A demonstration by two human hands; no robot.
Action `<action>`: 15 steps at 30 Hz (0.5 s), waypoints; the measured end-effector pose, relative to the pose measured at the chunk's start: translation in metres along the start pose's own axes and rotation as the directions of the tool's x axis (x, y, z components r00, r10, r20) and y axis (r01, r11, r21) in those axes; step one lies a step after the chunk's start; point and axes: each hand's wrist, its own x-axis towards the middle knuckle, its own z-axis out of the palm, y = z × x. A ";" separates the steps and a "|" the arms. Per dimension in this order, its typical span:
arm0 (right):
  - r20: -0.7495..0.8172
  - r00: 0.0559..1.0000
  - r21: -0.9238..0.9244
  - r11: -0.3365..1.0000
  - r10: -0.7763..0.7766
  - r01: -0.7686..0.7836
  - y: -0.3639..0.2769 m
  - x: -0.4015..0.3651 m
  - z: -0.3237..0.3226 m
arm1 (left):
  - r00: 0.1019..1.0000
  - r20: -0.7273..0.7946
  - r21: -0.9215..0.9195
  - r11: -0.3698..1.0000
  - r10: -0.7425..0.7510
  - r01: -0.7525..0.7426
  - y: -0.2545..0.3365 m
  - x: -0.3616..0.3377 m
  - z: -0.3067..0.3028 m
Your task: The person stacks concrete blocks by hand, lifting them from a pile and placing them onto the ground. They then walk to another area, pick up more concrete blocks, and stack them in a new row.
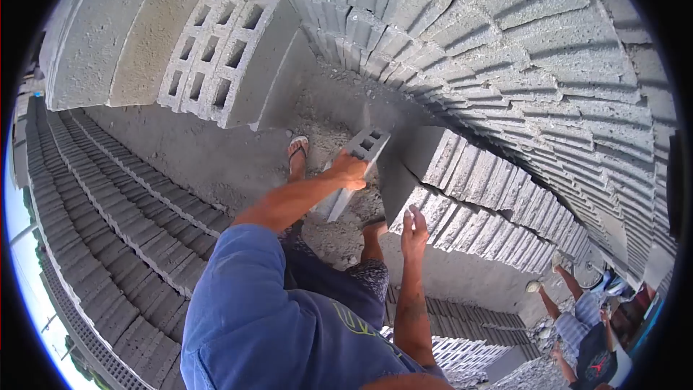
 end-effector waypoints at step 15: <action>0.859 0.502 0.123 0.992 -0.103 -0.008 -0.345 0.016 0.187 | 0.931 -0.049 0.180 0.920 0.361 -0.347 -0.110 -0.431 -0.281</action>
